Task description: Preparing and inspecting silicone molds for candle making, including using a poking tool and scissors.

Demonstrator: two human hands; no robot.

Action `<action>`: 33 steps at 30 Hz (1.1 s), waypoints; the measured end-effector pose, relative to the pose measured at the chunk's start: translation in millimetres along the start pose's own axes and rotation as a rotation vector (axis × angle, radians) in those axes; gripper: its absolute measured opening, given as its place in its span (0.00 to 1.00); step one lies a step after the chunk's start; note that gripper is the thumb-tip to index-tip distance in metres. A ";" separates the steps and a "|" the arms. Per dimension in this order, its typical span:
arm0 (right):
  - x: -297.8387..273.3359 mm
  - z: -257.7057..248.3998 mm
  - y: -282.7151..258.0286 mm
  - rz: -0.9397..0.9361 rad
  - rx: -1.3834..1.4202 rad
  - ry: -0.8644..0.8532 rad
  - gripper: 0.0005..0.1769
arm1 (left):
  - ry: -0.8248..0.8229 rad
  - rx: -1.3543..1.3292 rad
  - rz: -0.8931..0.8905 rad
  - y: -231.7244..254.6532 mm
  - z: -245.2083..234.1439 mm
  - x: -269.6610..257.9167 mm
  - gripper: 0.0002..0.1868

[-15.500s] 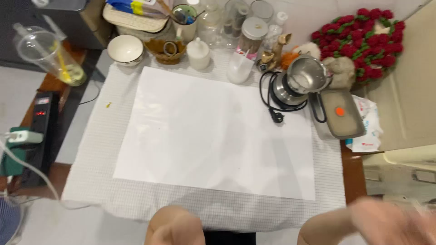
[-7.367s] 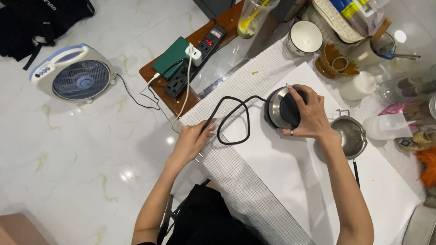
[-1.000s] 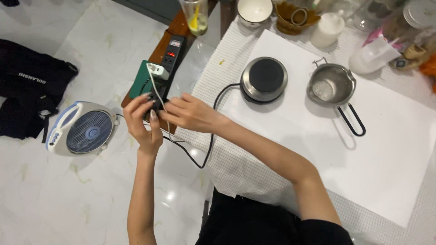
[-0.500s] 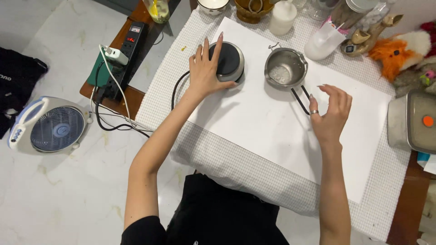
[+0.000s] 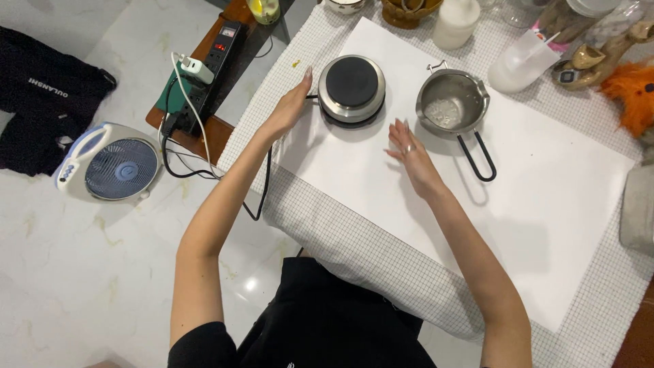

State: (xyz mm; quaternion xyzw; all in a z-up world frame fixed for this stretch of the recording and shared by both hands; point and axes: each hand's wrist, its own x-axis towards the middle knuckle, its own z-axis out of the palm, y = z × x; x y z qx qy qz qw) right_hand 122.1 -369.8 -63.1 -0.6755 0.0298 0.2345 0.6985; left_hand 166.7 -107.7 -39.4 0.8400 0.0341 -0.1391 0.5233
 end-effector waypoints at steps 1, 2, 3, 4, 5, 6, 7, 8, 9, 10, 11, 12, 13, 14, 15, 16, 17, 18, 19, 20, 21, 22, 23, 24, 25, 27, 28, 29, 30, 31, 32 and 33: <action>19.3 0.6 8.8 0.006 0.004 -0.004 0.50 | 0.000 0.001 -0.008 10.0 0.1 0.1 0.50; 39.4 -0.5 15.8 -0.011 0.107 0.003 0.52 | -0.031 0.052 -0.122 22.0 0.5 2.5 0.56; 59.6 -1.6 22.4 -0.029 0.210 0.010 0.54 | -0.062 0.102 -0.236 34.3 0.8 5.0 0.63; 62.2 2.1 16.6 -0.028 0.212 0.013 0.54 | -0.065 0.103 -0.236 29.3 0.5 13.4 0.63; 65.0 5.8 10.6 -0.003 0.241 0.037 0.55 | -0.081 0.117 -0.191 24.5 0.1 22.0 0.60; 67.5 9.9 5.3 0.025 0.271 0.062 0.56 | -0.097 0.131 -0.148 19.0 -0.1 30.2 0.58; 69.2 10.4 3.6 0.027 0.272 0.065 0.56 | -0.101 0.132 -0.149 25.1 0.6 29.8 0.58; 71.7 11.6 1.2 0.073 0.234 0.084 0.57 | -0.043 0.123 -0.231 31.4 0.3 29.6 0.61; 73.9 13.1 -1.1 0.119 0.196 0.102 0.58 | 0.015 0.113 -0.312 37.6 -0.3 29.0 0.65; 83.7 8.4 5.3 0.121 0.195 0.100 0.58 | 0.016 0.112 -0.314 30.0 1.4 34.7 0.65; 93.2 4.0 12.0 0.127 0.262 0.133 0.57 | 0.049 -0.009 -0.249 22.0 3.0 40.0 0.44; 102.4 -1.0 18.8 0.134 0.324 0.166 0.56 | 0.084 -0.134 -0.183 13.5 5.5 44.8 0.34; 85.6 10.8 -0.9 0.137 0.320 0.164 0.56 | 0.086 -0.139 -0.185 22.9 5.2 41.1 0.34; 69.0 21.6 -21.4 0.119 0.237 0.130 0.51 | 0.091 -0.019 -0.268 33.5 5.3 38.5 0.37; 52.3 32.1 -42.1 0.101 0.154 0.096 0.46 | 0.094 0.101 -0.351 44.5 5.6 35.9 0.40; 54.0 34.0 -37.8 0.100 0.149 0.097 0.46 | 0.094 0.097 -0.349 37.5 3.3 43.3 0.40; 55.8 35.4 -33.5 0.081 0.145 0.074 0.49 | 0.132 0.102 -0.288 30.7 1.4 51.0 0.36; 56.8 36.3 -28.0 0.065 0.142 0.051 0.53 | 0.168 0.107 -0.229 23.1 0.8 58.2 0.34; 54.2 43.8 -29.7 0.066 0.138 0.053 0.53 | 0.166 0.102 -0.229 32.0 -4.9 57.7 0.34; 51.4 52.1 -30.9 0.027 0.190 0.015 0.55 | 0.175 0.161 -0.233 40.8 -11.3 56.9 0.35; 48.7 60.2 -32.3 -0.013 0.242 -0.024 0.58 | 0.183 0.221 -0.238 49.9 -17.5 56.2 0.36; 48.7 70.6 -26.5 -0.013 0.244 -0.019 0.58 | 0.178 0.222 -0.236 53.8 -20.7 57.2 0.36; 48.8 80.8 -21.0 -0.035 0.325 -0.026 0.54 | 0.173 0.285 -0.221 58.0 -23.8 58.1 0.41; 49.3 90.5 -15.9 -0.060 0.407 -0.032 0.51 | 0.168 0.348 -0.202 62.9 -26.7 59.7 0.48; 48.4 100.3 -8.3 -0.063 0.408 -0.027 0.51 | 0.164 0.350 -0.198 56.0 -24.8 64.4 0.48; 48.3 119.7 5.8 -0.077 0.544 0.023 0.48 | 0.102 0.415 -0.083 43.3 -21.9 74.7 0.36; 45.1 127.1 7.7 -0.079 0.544 0.026 0.48 | 0.100 0.415 -0.080 43.8 -20.1 73.3 0.36; 42.1 134.6 9.6 -0.071 0.529 0.051 0.45 | 0.055 0.386 -0.089 44.3 -18.3 72.1 0.36; 39.4 142.3 11.5 -0.062 0.514 0.076 0.43 | 0.010 0.357 -0.098 44.7 -16.8 71.0 0.35; 43.1 145.9 19.3 -0.065 0.516 0.079 0.43 | 0.008 0.359 -0.095 42.1 -16.5 72.8 0.35; 46.1 148.5 27.6 -0.081 0.505 0.076 0.32 | -0.009 0.346 -0.090 39.4 -14.8 74.6 0.34; 49.2 151.0 35.9 -0.097 0.495 0.073 0.23 | -0.026 0.333 -0.084 36.6 -13.0 76.5 0.34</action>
